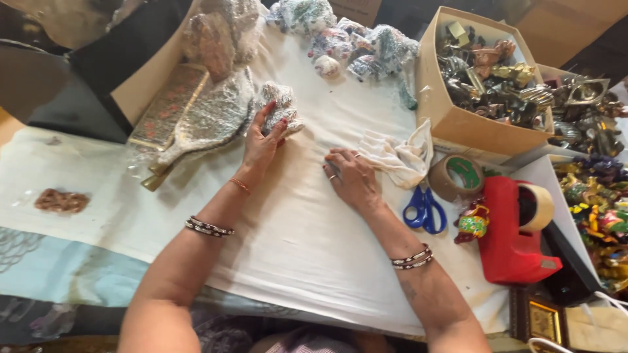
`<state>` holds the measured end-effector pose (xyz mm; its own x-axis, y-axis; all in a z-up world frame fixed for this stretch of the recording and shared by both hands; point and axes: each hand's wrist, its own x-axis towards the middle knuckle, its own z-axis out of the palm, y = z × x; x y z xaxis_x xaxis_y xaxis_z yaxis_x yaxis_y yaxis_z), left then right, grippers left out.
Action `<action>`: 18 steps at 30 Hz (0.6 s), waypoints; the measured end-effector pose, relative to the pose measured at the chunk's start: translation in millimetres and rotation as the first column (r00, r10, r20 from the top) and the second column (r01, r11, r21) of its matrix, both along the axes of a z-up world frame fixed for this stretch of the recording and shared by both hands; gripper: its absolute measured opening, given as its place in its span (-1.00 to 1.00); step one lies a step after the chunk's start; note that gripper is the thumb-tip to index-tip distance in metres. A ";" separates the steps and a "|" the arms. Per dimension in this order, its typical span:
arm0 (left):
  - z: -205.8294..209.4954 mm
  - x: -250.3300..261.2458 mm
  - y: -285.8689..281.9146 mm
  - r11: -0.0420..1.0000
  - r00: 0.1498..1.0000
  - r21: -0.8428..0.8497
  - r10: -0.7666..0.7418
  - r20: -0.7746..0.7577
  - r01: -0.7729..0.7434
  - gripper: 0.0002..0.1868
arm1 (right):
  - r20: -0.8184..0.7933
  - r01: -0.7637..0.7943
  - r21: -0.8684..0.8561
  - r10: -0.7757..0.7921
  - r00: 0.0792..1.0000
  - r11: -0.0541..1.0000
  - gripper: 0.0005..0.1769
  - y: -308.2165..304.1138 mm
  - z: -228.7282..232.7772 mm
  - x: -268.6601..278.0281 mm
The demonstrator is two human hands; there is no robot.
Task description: Cleaning a small gold-colored deity figurine with a cloth and wrapping it in bubble wrap.
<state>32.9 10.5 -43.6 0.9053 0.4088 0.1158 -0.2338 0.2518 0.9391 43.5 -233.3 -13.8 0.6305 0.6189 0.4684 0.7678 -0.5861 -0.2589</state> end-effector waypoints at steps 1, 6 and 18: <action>-0.2 9.2 0.9 1.000 1.000 -0.001 -0.001 0.003 0.001 -0.42 | 0.003 0.001 -0.001 -0.001 1.000 1.000 -0.76 -0.7 0.0 1.3; 5.1 71.3 11.6 0.975 0.994 0.205 -0.069 -0.087 0.085 -0.46 | -0.027 -0.018 0.047 0.019 0.999 0.999 -0.78 -2.0 -1.3 5.9; -8.6 247.4 93.3 0.967 0.999 0.254 -0.024 0.027 0.016 -0.43 | -0.025 -0.019 0.083 0.021 0.999 0.996 -0.81 2.9 1.3 4.5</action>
